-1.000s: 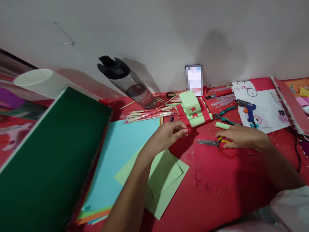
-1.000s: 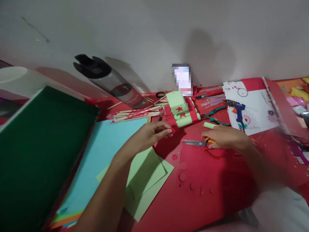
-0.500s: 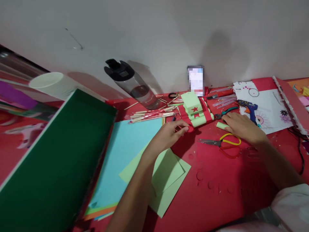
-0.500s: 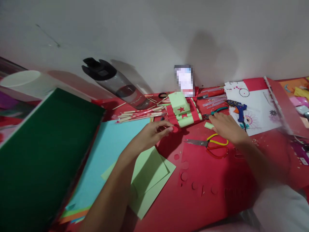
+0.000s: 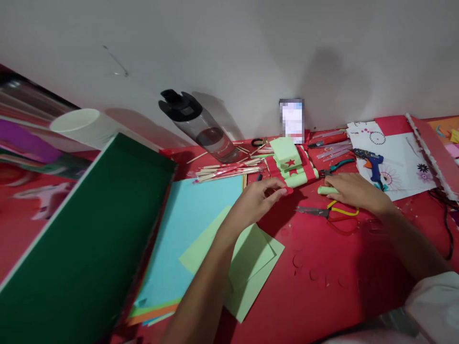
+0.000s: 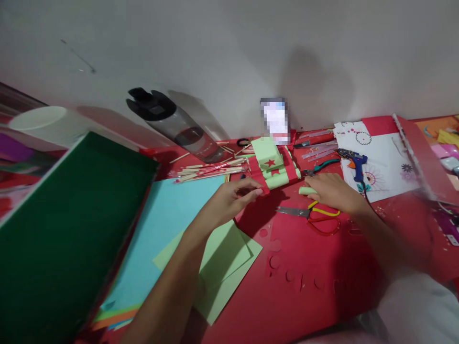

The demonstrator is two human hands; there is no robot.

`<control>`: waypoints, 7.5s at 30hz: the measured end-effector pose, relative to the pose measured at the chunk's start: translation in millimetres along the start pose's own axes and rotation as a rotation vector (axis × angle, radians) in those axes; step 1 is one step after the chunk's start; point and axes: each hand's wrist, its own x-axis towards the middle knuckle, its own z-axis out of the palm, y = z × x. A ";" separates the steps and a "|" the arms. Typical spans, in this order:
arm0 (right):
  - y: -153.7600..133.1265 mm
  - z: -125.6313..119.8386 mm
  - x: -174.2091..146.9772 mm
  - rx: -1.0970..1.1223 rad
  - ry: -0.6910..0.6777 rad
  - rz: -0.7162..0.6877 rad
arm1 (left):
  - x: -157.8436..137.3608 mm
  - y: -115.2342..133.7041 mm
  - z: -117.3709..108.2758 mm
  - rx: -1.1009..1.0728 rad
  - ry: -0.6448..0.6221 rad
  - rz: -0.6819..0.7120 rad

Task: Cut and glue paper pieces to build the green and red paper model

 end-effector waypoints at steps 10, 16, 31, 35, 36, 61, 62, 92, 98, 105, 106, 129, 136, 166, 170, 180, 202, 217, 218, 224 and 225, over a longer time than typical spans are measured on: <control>-20.5 24.2 17.0 0.610 0.349 -0.141 | -2.5 13.6 18.1 -0.074 0.249 0.022; -22.7 39.3 25.5 0.610 0.331 -0.179 | -6.5 16.1 31.1 0.009 0.433 0.121; -24.0 47.1 29.4 0.586 0.271 -0.232 | -10.1 -11.5 40.8 0.581 0.295 0.535; -25.0 45.5 29.1 0.596 0.282 -0.246 | -8.8 -8.0 38.4 0.633 0.284 0.606; -25.3 45.3 29.0 0.597 0.284 -0.250 | -8.5 -7.5 38.2 0.641 0.275 0.605; -22.6 50.0 30.9 0.592 0.287 -0.272 | -0.6 -0.4 48.1 0.471 0.236 0.645; -23.0 49.1 30.6 0.593 0.287 -0.275 | -0.2 -1.2 47.7 0.475 0.244 0.652; -35.5 49.1 24.2 0.857 0.504 -0.244 | -2.3 -12.4 18.3 0.484 0.301 0.684; -43.3 39.4 16.7 0.851 0.474 -0.263 | -2.7 -4.7 10.2 0.298 0.304 0.668; -39.6 32.5 19.9 1.271 0.297 -0.130 | -6.1 6.4 -5.5 0.210 0.396 0.396; -37.6 32.4 21.6 1.352 0.274 -0.097 | -6.9 6.5 -10.2 0.218 0.380 0.342; -5.4 27.5 20.3 0.999 0.038 -0.048 | -6.7 -13.5 -17.7 0.629 -0.413 -0.308; -5.5 30.7 22.5 0.921 0.046 -0.105 | -7.1 -19.5 -15.8 0.562 -0.417 -0.256; 1.1 26.8 22.0 0.934 0.019 -0.112 | -7.5 -16.3 -25.3 0.390 -0.482 -0.220; -1.6 26.9 21.0 0.941 0.012 -0.124 | -8.4 -10.4 -29.3 0.358 -0.481 -0.131; -32.7 26.2 15.7 1.188 0.034 -0.238 | -12.1 18.7 -18.5 0.121 -0.186 0.180; -43.5 30.3 22.8 1.137 0.449 -0.061 | 6.2 13.4 39.0 -0.373 0.096 0.050; -42.5 34.6 24.6 1.353 0.412 0.034 | 2.6 11.7 36.3 -0.281 0.121 0.109; -42.4 34.5 24.5 1.344 0.415 0.032 | 2.8 12.7 37.0 -0.282 0.124 0.092; -42.5 33.4 23.3 1.251 0.415 0.016 | 4.0 16.4 39.9 -0.288 0.147 0.031; -43.1 33.2 23.0 1.245 0.415 0.016 | 4.0 16.7 40.3 -0.292 0.143 0.027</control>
